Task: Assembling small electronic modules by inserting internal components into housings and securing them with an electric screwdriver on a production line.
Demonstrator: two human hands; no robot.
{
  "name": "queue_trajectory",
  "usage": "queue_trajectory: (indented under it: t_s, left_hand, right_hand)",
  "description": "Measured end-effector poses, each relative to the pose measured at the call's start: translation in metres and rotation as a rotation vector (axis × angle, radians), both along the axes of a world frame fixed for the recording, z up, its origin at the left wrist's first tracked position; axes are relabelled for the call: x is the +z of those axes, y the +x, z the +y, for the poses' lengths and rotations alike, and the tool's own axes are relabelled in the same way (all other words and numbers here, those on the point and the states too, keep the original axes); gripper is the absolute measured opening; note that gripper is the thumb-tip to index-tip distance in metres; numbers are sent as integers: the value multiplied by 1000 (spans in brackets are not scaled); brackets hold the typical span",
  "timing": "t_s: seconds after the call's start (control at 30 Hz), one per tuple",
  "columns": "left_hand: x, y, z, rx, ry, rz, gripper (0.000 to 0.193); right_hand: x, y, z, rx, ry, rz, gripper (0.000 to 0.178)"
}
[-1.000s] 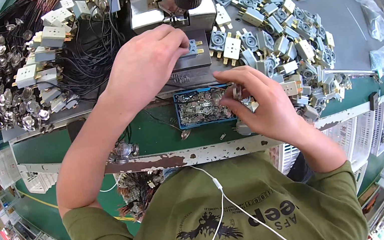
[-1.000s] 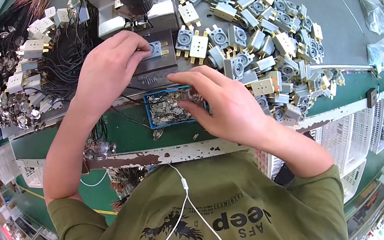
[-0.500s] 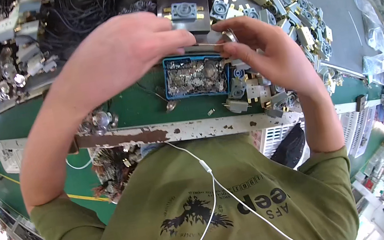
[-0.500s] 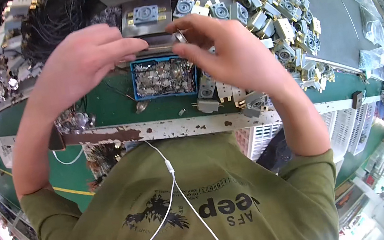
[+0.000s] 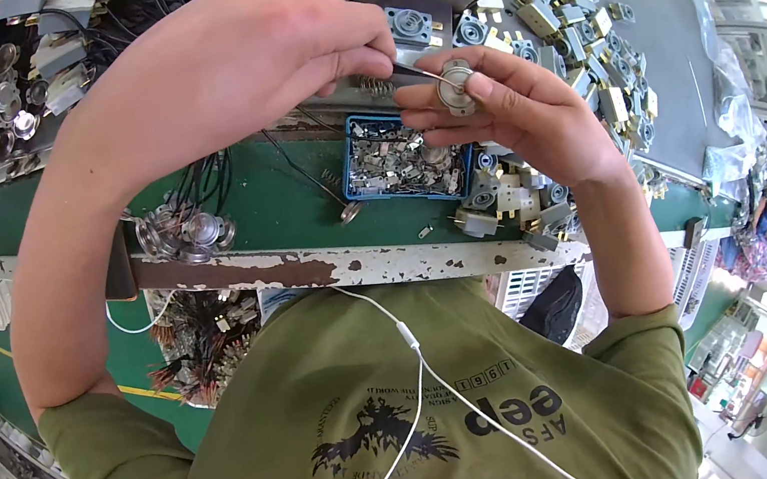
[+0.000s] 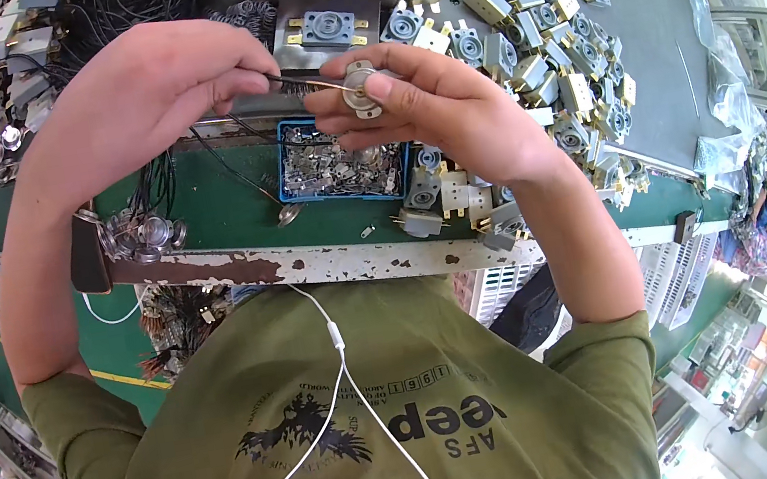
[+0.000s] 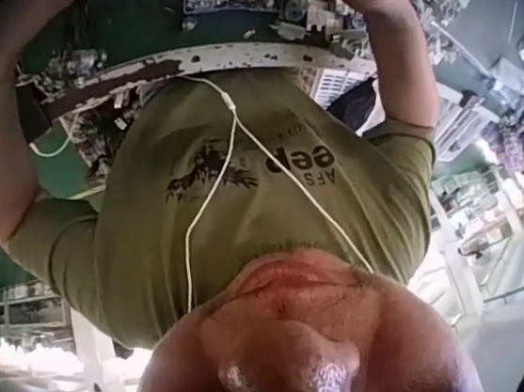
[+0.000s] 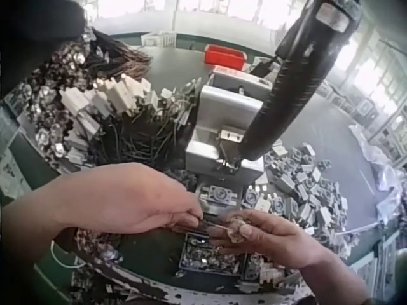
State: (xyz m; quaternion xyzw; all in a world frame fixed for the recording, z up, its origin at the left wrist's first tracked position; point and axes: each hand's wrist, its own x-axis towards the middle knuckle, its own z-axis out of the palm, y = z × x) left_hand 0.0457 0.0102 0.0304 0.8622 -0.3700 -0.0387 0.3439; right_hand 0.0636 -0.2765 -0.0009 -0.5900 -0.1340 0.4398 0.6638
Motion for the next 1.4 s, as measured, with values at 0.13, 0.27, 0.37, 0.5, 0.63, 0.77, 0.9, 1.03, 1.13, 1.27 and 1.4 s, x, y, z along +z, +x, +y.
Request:
queue_trajectory:
  t_s: [0.13,0.27,0.37,0.5,0.63,0.77,0.9,1.03,1.13,1.27,1.4]
  left_hand:
    - [0,-1,1,60,59,27,15]
    - [-4,-2,0,72,64,-13,15]
    - [-8,-3,3,56,78,-75,15]
    - [-1,-13,-3,92,152,-109,13]
    - [-1,-12,-9,72,159,-144,12]
    - [3,-17,-18,71,273,-120,13]
    - [-50,-13,-24,126,-180,-19,13]
    - [-28,-2,-10,108,22,-312,12]
    - [-18,-15,-9,106,336,-425,13]
    - [-14,-17,-6,65,379,-444,15]
    - [-22,-19,-16,125,241,-426,13]
  right_hand:
    - [4,-3,6,-72,-75,-161,48]
    - [3,-23,11,-258,-177,-394,45]
    - [0,-26,16,-383,-172,-421,41]
    - [9,-13,10,-260,-447,-497,34]
    - [12,-3,3,-209,-374,-408,33]
    - [15,4,4,-92,-481,-396,30]
    - [11,-22,35,-566,221,-375,28]
    - [2,-13,25,-515,274,-223,28]
    - [29,7,22,-68,-140,-446,22]
    - [35,19,26,246,-380,-537,25]
    - [21,-24,16,-226,-175,-437,46]
